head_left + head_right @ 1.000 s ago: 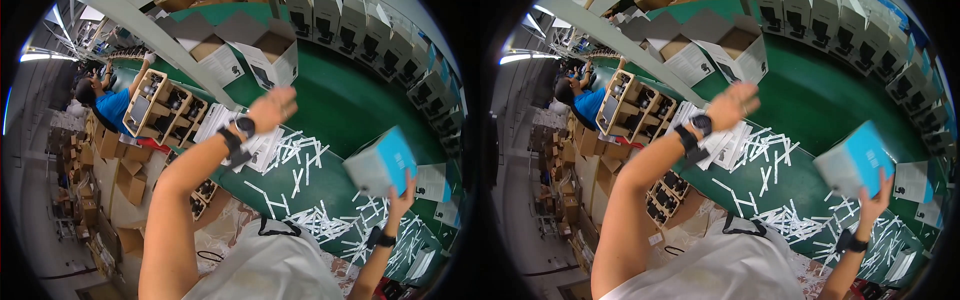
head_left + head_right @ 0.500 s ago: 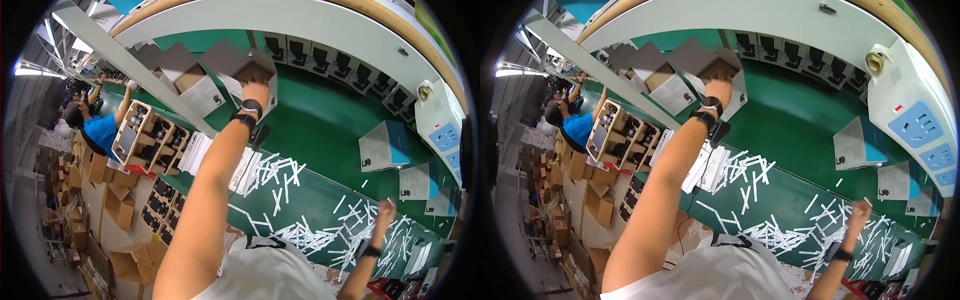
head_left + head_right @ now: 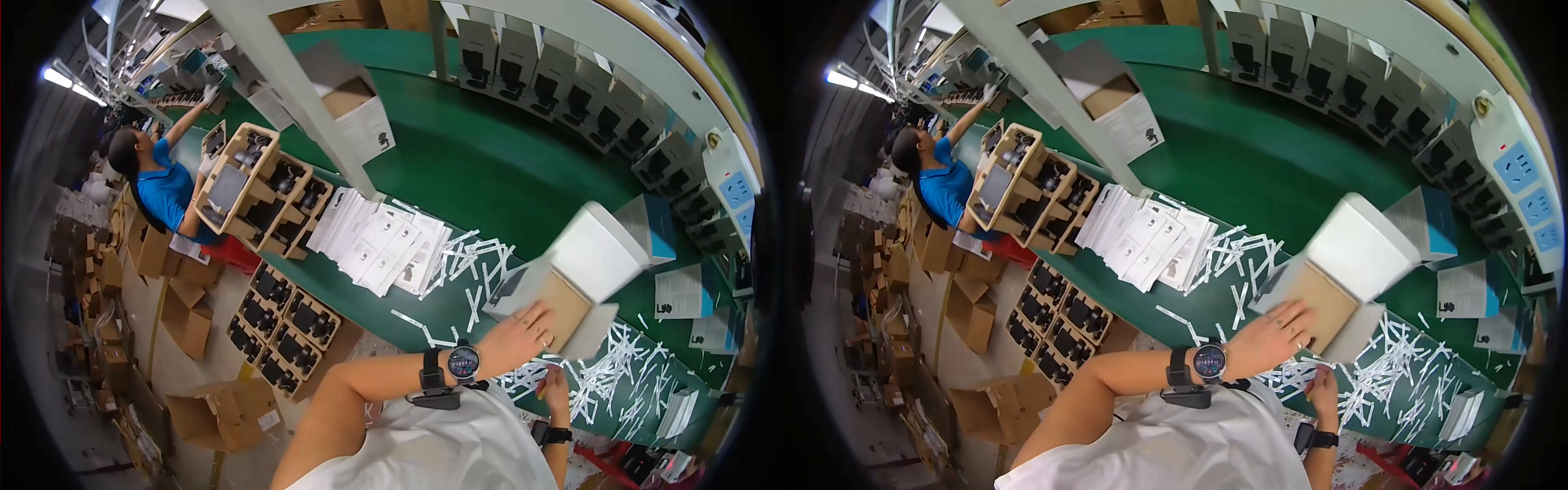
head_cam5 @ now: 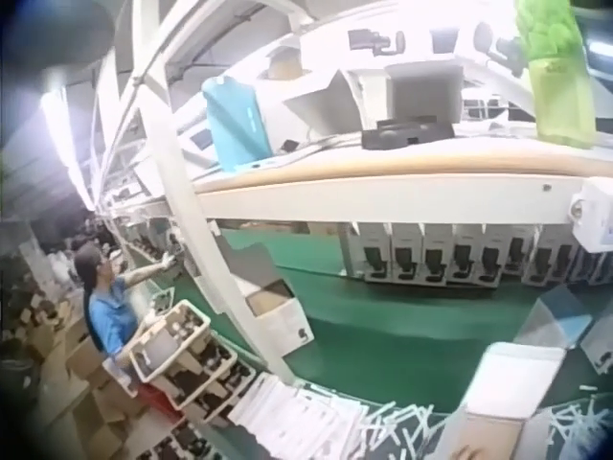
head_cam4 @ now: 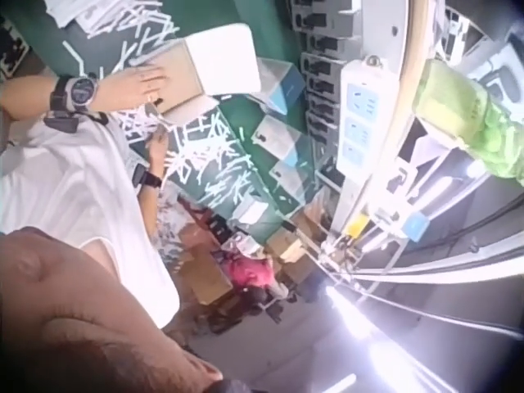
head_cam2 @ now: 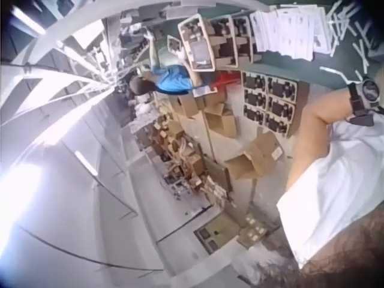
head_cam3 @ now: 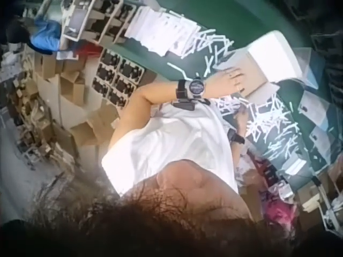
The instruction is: The person packs items by placing a manual and a small box into a larger white box, closing it, and sliding it into a blue sleeve. This process is repeated several times, and each finished unit is placed on a shelf.
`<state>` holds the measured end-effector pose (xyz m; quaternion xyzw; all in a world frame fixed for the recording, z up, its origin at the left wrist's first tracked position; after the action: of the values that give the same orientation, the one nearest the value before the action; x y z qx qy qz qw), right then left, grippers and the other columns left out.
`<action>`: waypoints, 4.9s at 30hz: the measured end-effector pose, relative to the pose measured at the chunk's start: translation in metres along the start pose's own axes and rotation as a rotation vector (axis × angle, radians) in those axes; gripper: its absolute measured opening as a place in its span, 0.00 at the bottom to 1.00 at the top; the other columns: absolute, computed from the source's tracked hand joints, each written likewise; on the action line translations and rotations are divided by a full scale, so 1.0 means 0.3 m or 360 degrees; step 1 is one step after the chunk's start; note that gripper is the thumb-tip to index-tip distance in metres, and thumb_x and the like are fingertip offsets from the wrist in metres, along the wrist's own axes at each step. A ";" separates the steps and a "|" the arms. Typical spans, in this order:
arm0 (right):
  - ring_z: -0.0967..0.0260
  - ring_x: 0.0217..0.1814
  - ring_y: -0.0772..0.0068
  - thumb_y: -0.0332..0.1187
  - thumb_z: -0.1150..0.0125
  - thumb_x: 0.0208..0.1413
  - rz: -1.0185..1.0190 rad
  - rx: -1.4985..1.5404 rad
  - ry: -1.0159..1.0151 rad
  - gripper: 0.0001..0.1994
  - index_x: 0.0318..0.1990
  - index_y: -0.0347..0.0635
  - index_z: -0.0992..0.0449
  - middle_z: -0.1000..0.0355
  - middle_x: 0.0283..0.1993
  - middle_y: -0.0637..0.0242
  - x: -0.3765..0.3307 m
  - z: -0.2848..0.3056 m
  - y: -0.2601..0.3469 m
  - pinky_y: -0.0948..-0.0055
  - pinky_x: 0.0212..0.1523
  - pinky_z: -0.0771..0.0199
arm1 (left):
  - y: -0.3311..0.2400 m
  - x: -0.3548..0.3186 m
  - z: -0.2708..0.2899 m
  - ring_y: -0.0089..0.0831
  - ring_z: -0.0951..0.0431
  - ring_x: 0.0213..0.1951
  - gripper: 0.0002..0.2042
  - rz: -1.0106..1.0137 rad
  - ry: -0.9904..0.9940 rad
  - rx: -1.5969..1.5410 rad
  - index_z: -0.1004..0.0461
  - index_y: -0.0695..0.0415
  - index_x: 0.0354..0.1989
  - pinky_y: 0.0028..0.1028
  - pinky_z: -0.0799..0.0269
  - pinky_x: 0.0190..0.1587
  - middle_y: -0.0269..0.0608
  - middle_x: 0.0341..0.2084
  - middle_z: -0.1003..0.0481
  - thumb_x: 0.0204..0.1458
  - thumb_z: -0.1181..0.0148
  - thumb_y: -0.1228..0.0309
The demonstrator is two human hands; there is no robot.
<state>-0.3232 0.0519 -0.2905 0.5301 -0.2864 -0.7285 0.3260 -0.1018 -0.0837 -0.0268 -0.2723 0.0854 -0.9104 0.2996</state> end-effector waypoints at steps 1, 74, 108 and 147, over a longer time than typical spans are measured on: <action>0.38 0.15 0.74 0.39 0.54 0.70 0.0017 -0.0009 0.0000 0.16 0.53 0.33 0.31 0.32 0.21 0.67 0.000 -0.006 -0.012 0.74 0.17 0.36 | 0.005 -0.003 0.032 0.46 0.30 0.61 0.12 0.0000 -0.0017 0.0009 0.25 0.58 0.42 0.35 0.26 0.57 0.50 0.60 0.31 0.48 0.42 0.72; 0.26 0.43 0.55 0.29 0.39 0.59 0.1405 -0.0520 -0.0505 0.11 0.48 0.39 0.23 0.27 0.42 0.56 -0.286 0.009 1.027 0.67 0.43 0.25 | 0.015 -0.015 -0.023 0.51 0.35 0.66 0.33 -0.0037 0.0139 -0.0024 0.32 0.59 0.63 0.45 0.39 0.66 0.54 0.66 0.37 0.44 0.31 0.71; 0.23 0.33 0.53 0.36 0.37 0.59 0.1045 -0.1041 -0.0894 0.09 0.41 0.44 0.27 0.22 0.32 0.60 -0.161 0.081 1.072 0.61 0.33 0.24 | 0.020 -0.023 -0.025 0.46 0.35 0.66 0.29 -0.0093 0.0086 -0.0045 0.30 0.61 0.61 0.42 0.41 0.67 0.46 0.65 0.34 0.45 0.37 0.74; 0.26 0.28 0.54 0.38 0.36 0.57 0.1461 -0.0912 -0.0712 0.10 0.32 0.43 0.27 0.28 0.30 0.60 -0.208 -0.187 1.266 0.62 0.27 0.28 | 0.030 -0.028 -0.003 0.48 0.30 0.61 0.20 -0.0095 -0.0033 -0.0034 0.24 0.62 0.47 0.45 0.39 0.66 0.52 0.50 0.26 0.42 0.36 0.74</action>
<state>-0.1903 -0.1404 0.0205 0.0758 -0.3402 -0.6553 0.6701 -0.0920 -0.0859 -0.0340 -0.2874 0.0836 -0.9151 0.2703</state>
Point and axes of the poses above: each hand's wrist, its own x-axis towards the middle knuckle, its own z-axis out of the back of the hand, y = z × x, the point moved 10 cm from there along x, towards the middle knuckle
